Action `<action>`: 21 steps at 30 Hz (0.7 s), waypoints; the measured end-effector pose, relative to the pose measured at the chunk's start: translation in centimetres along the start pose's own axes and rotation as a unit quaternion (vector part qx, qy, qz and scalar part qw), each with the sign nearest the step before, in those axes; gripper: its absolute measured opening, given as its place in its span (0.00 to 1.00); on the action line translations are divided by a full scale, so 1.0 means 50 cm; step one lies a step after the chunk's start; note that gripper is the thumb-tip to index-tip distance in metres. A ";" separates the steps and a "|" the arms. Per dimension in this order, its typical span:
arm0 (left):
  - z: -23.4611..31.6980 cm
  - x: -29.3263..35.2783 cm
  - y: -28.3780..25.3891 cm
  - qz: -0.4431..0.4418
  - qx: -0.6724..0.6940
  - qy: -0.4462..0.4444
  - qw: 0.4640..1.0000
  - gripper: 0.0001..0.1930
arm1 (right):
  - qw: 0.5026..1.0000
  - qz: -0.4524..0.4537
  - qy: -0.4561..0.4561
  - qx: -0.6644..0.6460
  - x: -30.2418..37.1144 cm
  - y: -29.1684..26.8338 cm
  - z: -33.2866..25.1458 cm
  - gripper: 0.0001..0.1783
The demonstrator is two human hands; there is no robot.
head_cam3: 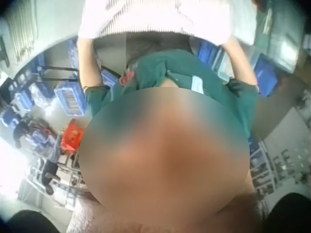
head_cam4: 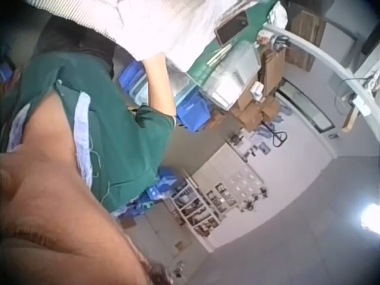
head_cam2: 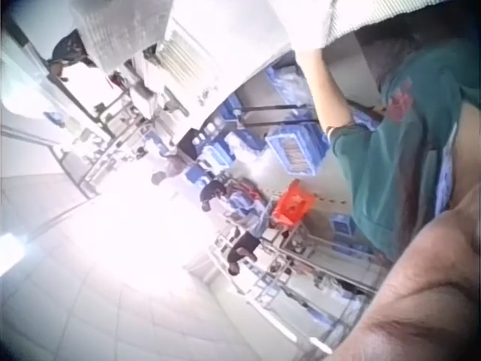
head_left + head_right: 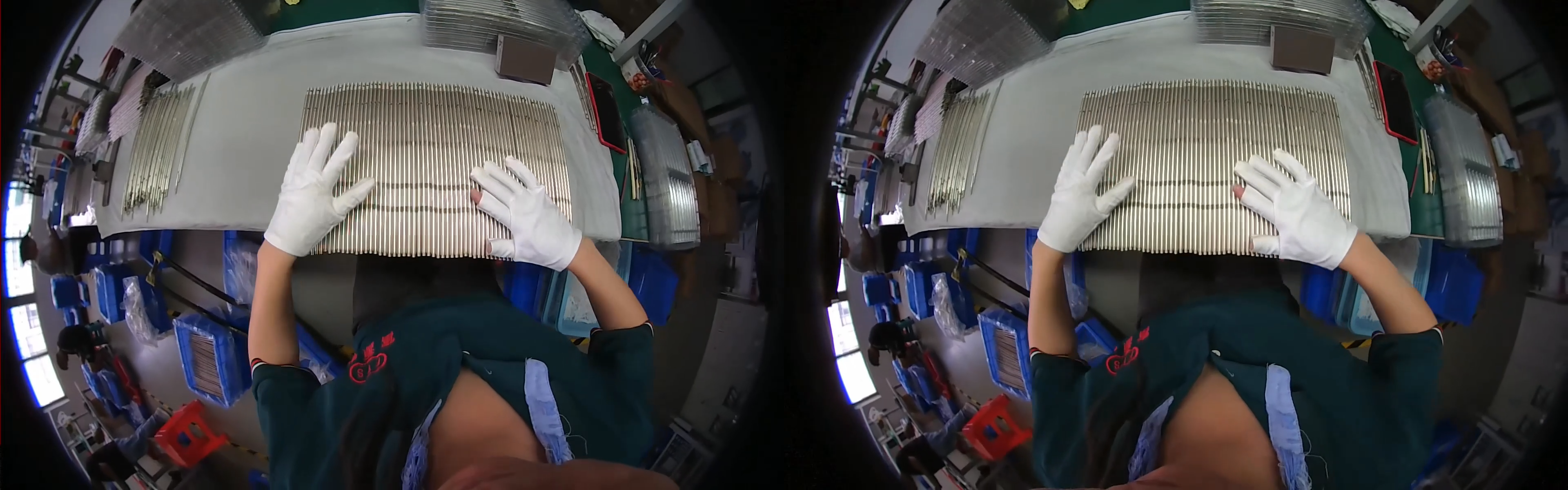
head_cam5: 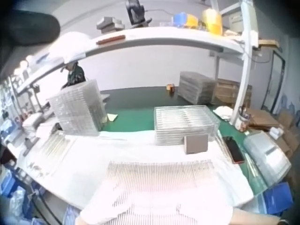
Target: Sorting and aligning thin metal rods on a workbench in a factory setting.
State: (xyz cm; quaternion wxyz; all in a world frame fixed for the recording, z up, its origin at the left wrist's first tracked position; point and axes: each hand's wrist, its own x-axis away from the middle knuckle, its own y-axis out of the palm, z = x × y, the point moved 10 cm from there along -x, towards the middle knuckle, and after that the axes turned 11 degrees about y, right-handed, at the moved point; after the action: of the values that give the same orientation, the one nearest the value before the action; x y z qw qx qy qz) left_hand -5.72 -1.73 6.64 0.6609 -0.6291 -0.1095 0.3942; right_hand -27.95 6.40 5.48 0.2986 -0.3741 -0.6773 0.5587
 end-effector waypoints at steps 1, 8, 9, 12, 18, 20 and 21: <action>-0.024 -0.011 -0.010 0.025 -0.058 0.045 0.997 0.31 | 1.000 0.018 -0.019 -0.002 -0.034 -0.002 0.002 0.41; -0.209 -0.133 0.064 0.075 0.031 -0.061 0.995 0.20 | 0.992 0.101 0.067 0.025 -0.328 0.027 0.073 0.35; -0.212 -0.142 0.067 0.074 0.034 -0.062 0.995 0.20 | 0.990 0.106 0.087 0.015 -0.350 0.025 0.070 0.35; -0.210 -0.158 0.075 0.047 0.003 -0.057 0.997 0.21 | 0.977 0.139 0.161 -0.002 -0.380 0.010 0.082 0.33; -0.233 -0.180 0.091 -0.015 -0.029 -0.073 0.997 0.26 | 0.956 0.141 0.255 0.027 -0.396 0.006 0.098 0.30; -0.228 -0.179 0.091 -0.015 -0.038 -0.063 0.997 0.27 | 0.954 0.155 0.254 0.025 -0.385 0.011 0.097 0.31; -0.222 -0.181 0.091 -0.021 -0.044 -0.065 0.997 0.27 | 0.952 0.172 0.252 0.022 -0.379 0.008 0.097 0.32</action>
State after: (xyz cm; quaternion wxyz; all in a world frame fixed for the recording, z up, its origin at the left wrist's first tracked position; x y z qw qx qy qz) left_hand -6.36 -16.42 3.58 0.6321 -0.6285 -0.1823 0.4150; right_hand -21.61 -12.06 4.39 0.3674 -0.6070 -0.4929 0.5036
